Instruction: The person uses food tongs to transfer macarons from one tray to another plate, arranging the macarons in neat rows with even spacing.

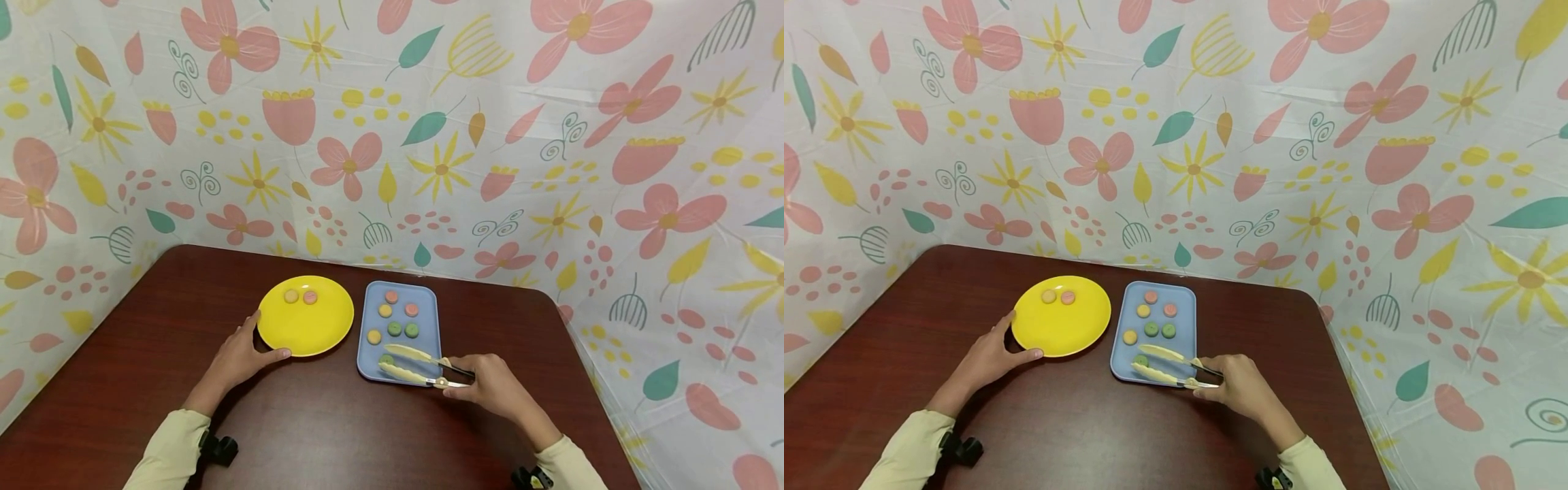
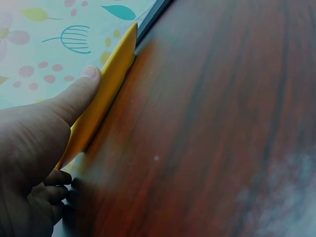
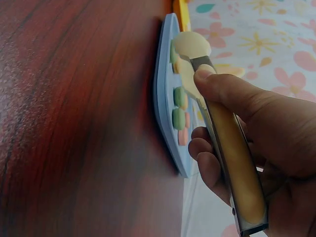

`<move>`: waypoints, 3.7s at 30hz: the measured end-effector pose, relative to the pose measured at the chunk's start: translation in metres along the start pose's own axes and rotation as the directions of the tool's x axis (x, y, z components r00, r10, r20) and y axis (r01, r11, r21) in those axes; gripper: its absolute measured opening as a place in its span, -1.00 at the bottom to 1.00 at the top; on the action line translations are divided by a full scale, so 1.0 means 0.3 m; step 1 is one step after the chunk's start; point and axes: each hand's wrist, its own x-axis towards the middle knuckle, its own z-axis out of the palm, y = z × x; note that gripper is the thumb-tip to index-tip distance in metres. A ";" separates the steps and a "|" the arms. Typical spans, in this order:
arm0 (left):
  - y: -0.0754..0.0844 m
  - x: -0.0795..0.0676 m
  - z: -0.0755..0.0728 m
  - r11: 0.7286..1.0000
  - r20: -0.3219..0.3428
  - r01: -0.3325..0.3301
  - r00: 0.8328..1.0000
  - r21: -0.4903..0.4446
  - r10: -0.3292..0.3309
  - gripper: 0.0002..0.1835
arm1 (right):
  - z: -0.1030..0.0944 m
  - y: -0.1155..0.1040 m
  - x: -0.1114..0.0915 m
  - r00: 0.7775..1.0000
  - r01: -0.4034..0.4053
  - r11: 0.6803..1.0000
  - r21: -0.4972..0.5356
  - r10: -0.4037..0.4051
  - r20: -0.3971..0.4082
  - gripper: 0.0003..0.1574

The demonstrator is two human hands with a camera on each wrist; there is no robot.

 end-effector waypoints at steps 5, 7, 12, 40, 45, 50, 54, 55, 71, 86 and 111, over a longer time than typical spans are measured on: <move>0.000 0.000 0.002 1.000 -0.002 0.007 1.000 0.001 -0.007 0.42 | -0.003 0.005 -0.004 1.000 0.016 1.000 -0.019 -0.016 -0.010 -0.44; -0.002 0.001 0.003 1.000 -0.002 0.006 1.000 0.002 -0.006 0.42 | -0.006 0.004 -0.002 1.000 0.012 1.000 -0.022 -0.012 0.000 -0.44; -0.010 0.005 0.005 1.000 -0.007 0.003 1.000 0.001 -0.003 0.42 | -0.015 0.000 0.006 0.999 -0.001 1.000 -0.026 0.002 0.036 -0.45; -0.019 0.008 0.006 1.000 -0.009 0.005 1.000 -0.004 -0.006 0.43 | -0.024 0.002 0.016 0.999 0.007 1.000 -0.020 -0.006 0.051 -0.48; -0.018 0.009 0.004 1.000 -0.006 0.008 1.000 -0.001 -0.008 0.43 | -0.030 0.001 0.022 0.999 0.002 1.000 0.007 -0.002 0.035 -0.49; -0.014 0.009 0.001 1.000 -0.006 0.004 1.000 -0.006 -0.004 0.43 | -0.042 -0.004 0.038 1.000 0.007 1.000 0.028 -0.007 0.008 -0.46; -0.012 0.009 -0.002 1.000 -0.007 0.005 1.000 -0.004 -0.005 0.42 | -0.053 -0.009 0.060 1.000 0.014 0.998 0.058 -0.013 -0.010 -0.45; -0.012 0.009 -0.003 1.000 -0.008 0.004 1.000 -0.002 -0.004 0.42 | -0.056 -0.010 0.067 1.000 0.016 0.998 0.060 -0.015 -0.013 -0.45; -0.023 0.008 0.012 1.000 -0.011 -0.016 1.000 -0.018 0.015 0.42 | -0.105 -0.023 0.224 1.000 0.014 0.999 0.037 -0.013 -0.024 -0.35; -0.023 0.007 0.011 1.000 -0.014 -0.007 1.000 -0.014 0.007 0.41 | -0.103 -0.046 0.364 1.000 0.019 1.000 -0.008 -0.019 -0.003 -0.33; -0.019 0.007 0.010 1.000 -0.020 -0.003 1.000 -0.020 0.002 0.42 | 0.007 -0.102 0.543 0.996 0.085 0.996 -0.025 -0.085 0.010 -0.40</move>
